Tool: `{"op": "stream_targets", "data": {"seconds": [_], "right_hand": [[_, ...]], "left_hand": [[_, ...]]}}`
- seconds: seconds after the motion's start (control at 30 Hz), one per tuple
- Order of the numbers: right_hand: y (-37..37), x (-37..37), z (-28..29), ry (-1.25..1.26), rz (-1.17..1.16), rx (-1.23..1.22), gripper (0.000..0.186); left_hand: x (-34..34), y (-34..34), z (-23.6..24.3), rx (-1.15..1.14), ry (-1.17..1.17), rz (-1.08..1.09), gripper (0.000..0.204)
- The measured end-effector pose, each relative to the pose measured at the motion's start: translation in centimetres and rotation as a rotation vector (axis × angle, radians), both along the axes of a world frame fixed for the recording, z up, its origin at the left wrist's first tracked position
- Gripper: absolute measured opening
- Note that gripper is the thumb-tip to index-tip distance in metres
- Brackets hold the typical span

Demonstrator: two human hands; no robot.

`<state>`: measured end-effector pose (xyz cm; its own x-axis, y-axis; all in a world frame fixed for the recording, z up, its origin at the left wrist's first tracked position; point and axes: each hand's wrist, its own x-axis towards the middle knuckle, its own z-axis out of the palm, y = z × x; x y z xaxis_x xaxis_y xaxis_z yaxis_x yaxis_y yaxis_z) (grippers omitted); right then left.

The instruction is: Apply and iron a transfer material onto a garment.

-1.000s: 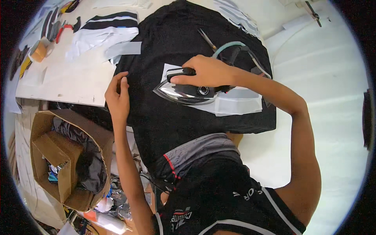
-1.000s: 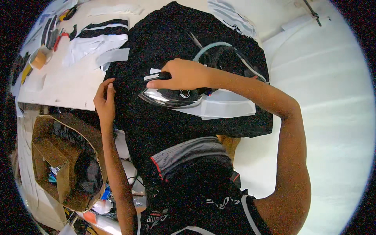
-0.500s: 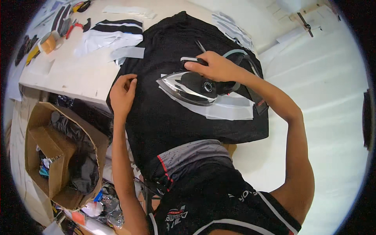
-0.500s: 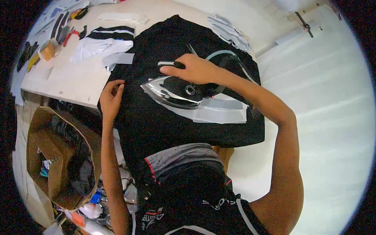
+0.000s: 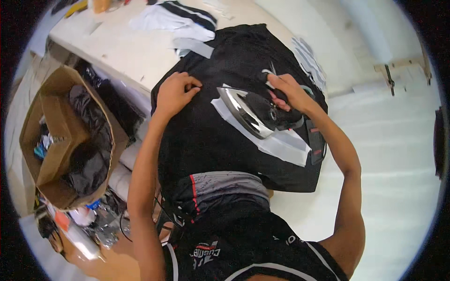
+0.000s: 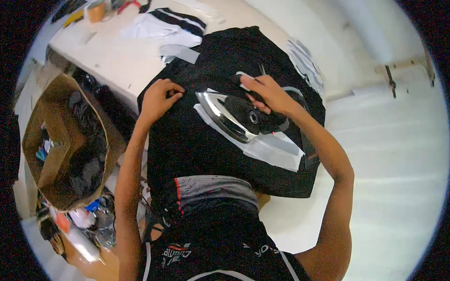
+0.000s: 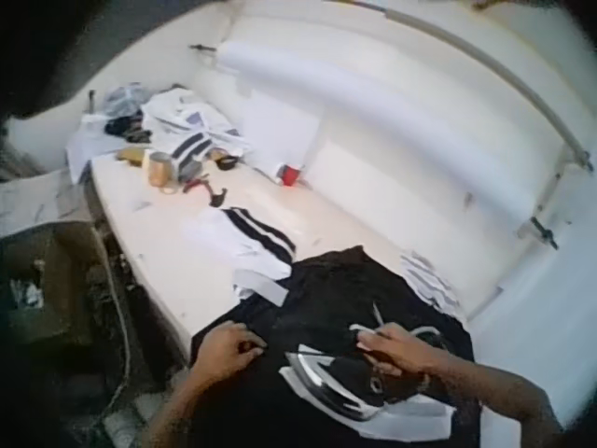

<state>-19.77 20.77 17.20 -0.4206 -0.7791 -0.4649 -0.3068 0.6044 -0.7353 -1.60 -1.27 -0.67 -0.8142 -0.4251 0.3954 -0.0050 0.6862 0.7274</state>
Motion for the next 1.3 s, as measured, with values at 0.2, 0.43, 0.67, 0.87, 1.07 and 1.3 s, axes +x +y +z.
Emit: {"op": "stream_targets", "data": {"seconds": [0.2,0.43,0.67,0.87,1.07,1.3], "right_hand": [[0.8,-0.8,0.7,-0.101,-0.006,-0.039,0.058],[3.7,-0.9,2.3,-0.098,-0.117,-0.089,0.058],[5.2,-0.1,3.0,-0.026,-0.138,-0.047,0.058],[5.8,0.9,2.5,0.019,-0.126,-0.045,0.055],[5.1,1.7,1.8,0.051,-0.185,0.019,0.051],[2.1,2.0,1.0,0.277,-0.097,0.141,0.05]], "left_hand": [[-0.1,1.2,0.3,-0.026,-0.021,0.004,0.01],[-5.3,1.2,0.5,-0.178,0.067,-0.194,0.018],[-8.2,1.1,0.1,-0.315,0.033,-0.266,0.022],[-10.1,1.5,0.3,-0.289,-0.077,-0.227,0.015],[-12.5,0.5,0.8,-0.045,-0.165,-0.315,0.016],[-11.2,-1.1,1.8,0.089,-0.012,-0.289,0.019]]}}
